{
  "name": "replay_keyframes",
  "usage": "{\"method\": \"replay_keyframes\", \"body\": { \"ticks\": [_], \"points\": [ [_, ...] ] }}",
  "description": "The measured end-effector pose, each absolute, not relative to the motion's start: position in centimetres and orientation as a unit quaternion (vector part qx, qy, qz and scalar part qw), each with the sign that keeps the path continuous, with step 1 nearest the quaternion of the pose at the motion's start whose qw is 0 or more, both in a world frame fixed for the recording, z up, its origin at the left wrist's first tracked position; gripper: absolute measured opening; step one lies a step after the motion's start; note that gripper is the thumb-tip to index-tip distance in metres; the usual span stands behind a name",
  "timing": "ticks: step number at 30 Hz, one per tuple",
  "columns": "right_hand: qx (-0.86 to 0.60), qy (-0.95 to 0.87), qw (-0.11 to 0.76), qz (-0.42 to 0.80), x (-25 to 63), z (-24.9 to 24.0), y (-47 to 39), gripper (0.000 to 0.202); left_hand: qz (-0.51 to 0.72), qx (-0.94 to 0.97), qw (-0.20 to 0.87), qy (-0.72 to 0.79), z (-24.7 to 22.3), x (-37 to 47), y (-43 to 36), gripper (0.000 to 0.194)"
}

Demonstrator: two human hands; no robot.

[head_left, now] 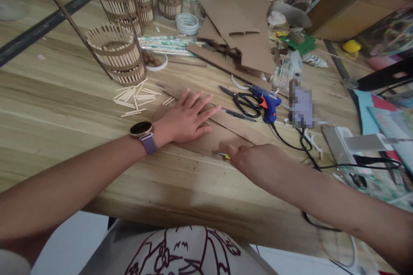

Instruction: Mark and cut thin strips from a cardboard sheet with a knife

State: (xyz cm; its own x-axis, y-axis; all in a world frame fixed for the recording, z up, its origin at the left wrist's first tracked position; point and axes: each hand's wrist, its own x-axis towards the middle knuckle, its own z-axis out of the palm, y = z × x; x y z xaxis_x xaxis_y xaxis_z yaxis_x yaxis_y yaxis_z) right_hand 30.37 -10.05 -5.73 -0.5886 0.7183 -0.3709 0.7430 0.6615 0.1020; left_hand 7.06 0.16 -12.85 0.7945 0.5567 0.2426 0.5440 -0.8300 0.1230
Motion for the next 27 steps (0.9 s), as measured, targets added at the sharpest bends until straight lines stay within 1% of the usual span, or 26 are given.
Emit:
{"method": "replay_keyframes", "body": {
  "ticks": [6, 15, 23, 27],
  "points": [
    [0.420, 0.880, 0.218, -0.041, 30.4, -5.4, -10.1, 0.034, 0.143, 0.946, 0.023, 0.290, -12.9, 7.0, 0.1, 0.062],
    [0.418, 0.885, 0.198, -0.048, 31.1, -5.4, -10.3, 0.023, 0.133, 0.948, 0.034, 0.286, -12.7, 7.1, 0.2, 0.055],
    [0.437, 0.870, 0.221, -0.061, 30.9, -5.3, -10.3, 0.028, 0.133, 0.948, 0.038, 0.286, -12.8, 7.0, 0.3, 0.052],
    [0.427, 0.875, 0.224, -0.044, 31.4, -5.5, -10.4, 0.028, 0.134, 0.948, 0.042, 0.286, -12.9, 7.0, 0.4, 0.051]
  ]
}}
